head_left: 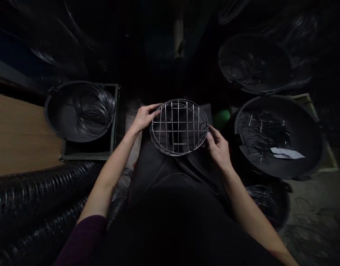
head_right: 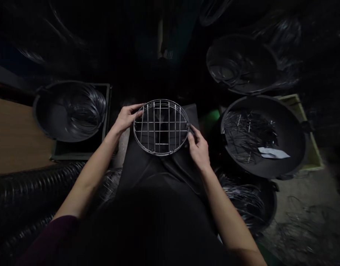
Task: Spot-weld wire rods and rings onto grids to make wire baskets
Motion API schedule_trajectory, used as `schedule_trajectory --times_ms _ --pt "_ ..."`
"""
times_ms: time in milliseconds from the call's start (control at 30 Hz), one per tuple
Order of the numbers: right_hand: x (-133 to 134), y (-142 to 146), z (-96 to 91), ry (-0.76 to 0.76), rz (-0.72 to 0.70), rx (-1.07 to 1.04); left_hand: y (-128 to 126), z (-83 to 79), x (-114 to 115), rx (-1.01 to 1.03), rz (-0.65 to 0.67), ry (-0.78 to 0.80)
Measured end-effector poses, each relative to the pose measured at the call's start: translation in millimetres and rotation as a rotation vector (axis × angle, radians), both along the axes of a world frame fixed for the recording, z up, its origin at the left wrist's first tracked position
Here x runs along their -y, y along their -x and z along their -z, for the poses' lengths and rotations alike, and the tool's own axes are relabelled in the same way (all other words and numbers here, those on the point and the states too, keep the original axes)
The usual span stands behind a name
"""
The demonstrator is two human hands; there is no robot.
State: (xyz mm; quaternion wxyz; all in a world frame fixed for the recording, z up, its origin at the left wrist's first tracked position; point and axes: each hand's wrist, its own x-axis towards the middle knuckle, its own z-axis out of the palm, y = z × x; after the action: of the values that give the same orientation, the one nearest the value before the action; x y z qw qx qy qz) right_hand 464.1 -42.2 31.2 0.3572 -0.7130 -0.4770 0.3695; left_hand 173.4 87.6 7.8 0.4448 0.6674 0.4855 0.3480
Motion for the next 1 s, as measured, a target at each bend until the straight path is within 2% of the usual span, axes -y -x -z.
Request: schedule_trajectory --times_ms 133,233,400,567,700,767,900,1000 --pt "-7.0 9.6 5.3 0.017 0.054 -0.074 0.3 -9.1 -4.4 -0.088 0.062 -0.028" --pt "-8.0 9.6 4.6 -0.010 0.028 -0.041 1.6 -10.9 -9.6 -0.183 0.136 -0.063" --pt "-8.9 2.5 5.5 0.017 -0.031 0.052 -2.6 -3.6 -11.3 -0.295 0.095 -0.127" --pt "-6.8 4.9 20.2 -0.037 -0.037 0.069 -10.4 18.9 -5.5 -0.091 -0.005 -0.146" --pt "11.7 13.5 20.2 -0.092 0.056 0.246 -15.3 28.8 -2.8 0.000 -0.030 -0.127" --pt "26.8 15.4 14.2 -0.078 -0.003 0.321 -16.1 29.0 -2.2 0.004 -0.035 -0.106" --pt "50.6 19.3 5.2 -0.016 -0.236 0.407 -16.0 28.3 -0.8 -0.006 -0.029 -0.099" --pt "52.7 31.5 9.6 0.071 -0.199 0.432 -15.1 32.0 -2.0 -0.046 -0.032 -0.089"
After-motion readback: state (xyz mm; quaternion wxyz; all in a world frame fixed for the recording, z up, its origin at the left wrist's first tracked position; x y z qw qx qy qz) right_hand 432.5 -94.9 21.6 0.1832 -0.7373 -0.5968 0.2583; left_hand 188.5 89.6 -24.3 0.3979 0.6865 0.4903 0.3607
